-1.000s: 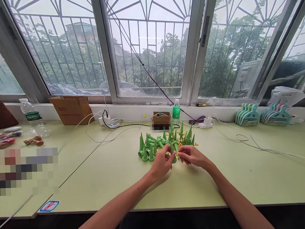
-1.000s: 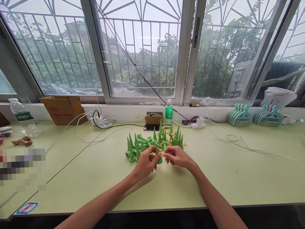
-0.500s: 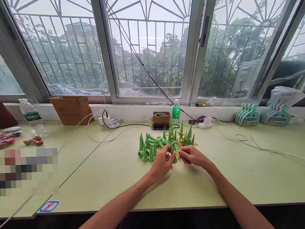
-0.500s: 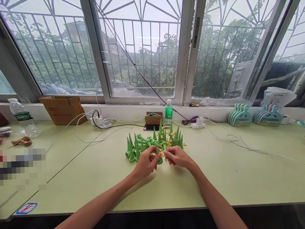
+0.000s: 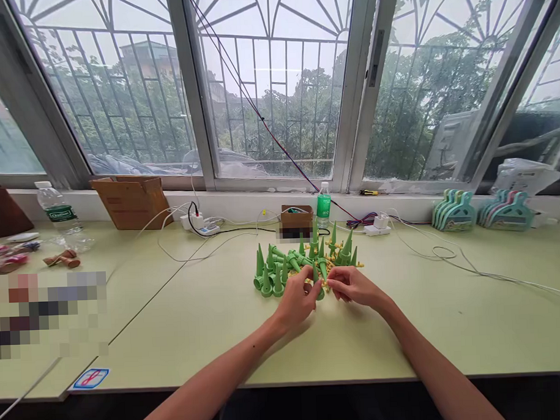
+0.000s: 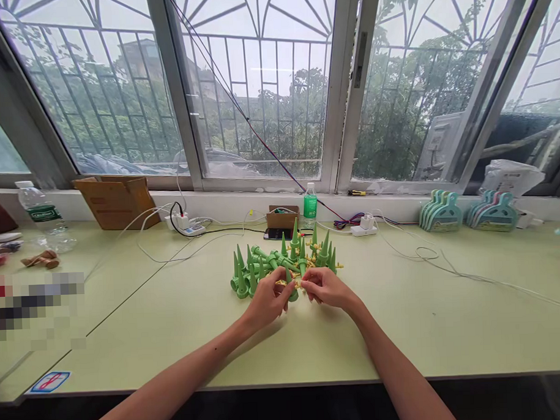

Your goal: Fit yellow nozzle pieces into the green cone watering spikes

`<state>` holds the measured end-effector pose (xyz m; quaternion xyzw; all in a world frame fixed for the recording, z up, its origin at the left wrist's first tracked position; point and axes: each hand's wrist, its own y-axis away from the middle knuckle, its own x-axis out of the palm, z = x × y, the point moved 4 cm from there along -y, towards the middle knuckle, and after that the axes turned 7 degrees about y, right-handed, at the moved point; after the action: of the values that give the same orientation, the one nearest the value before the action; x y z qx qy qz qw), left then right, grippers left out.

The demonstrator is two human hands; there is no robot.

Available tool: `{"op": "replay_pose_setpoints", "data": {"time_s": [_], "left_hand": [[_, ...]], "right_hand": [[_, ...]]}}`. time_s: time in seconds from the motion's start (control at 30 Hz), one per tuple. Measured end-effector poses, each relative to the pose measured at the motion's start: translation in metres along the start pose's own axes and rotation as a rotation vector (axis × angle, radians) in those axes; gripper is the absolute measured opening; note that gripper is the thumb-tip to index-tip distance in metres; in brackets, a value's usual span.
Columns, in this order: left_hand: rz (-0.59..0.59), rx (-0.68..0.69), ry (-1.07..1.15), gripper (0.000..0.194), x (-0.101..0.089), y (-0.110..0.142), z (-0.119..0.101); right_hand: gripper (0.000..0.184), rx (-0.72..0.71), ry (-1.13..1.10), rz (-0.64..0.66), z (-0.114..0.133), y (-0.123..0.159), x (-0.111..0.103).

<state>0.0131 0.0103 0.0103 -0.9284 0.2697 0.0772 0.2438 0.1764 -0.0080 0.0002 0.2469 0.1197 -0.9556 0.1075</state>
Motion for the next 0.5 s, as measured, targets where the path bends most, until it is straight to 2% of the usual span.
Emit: {"op": "replay_pose_setpoints", "data": {"time_s": [0.27,0.5], "left_hand": [[0.002,0.006,-0.044,0.022,0.0007,0.0003,0.0027],[0.01,0.032,-0.053,0.023,0.0009,0.0005,0.0033]], "right_hand": [[0.038,0.0,0.019,0.0,-0.0002,0.0007,0.0002],[0.051,0.006,0.039,0.011,-0.0037,-0.0023,0.0036]]}}
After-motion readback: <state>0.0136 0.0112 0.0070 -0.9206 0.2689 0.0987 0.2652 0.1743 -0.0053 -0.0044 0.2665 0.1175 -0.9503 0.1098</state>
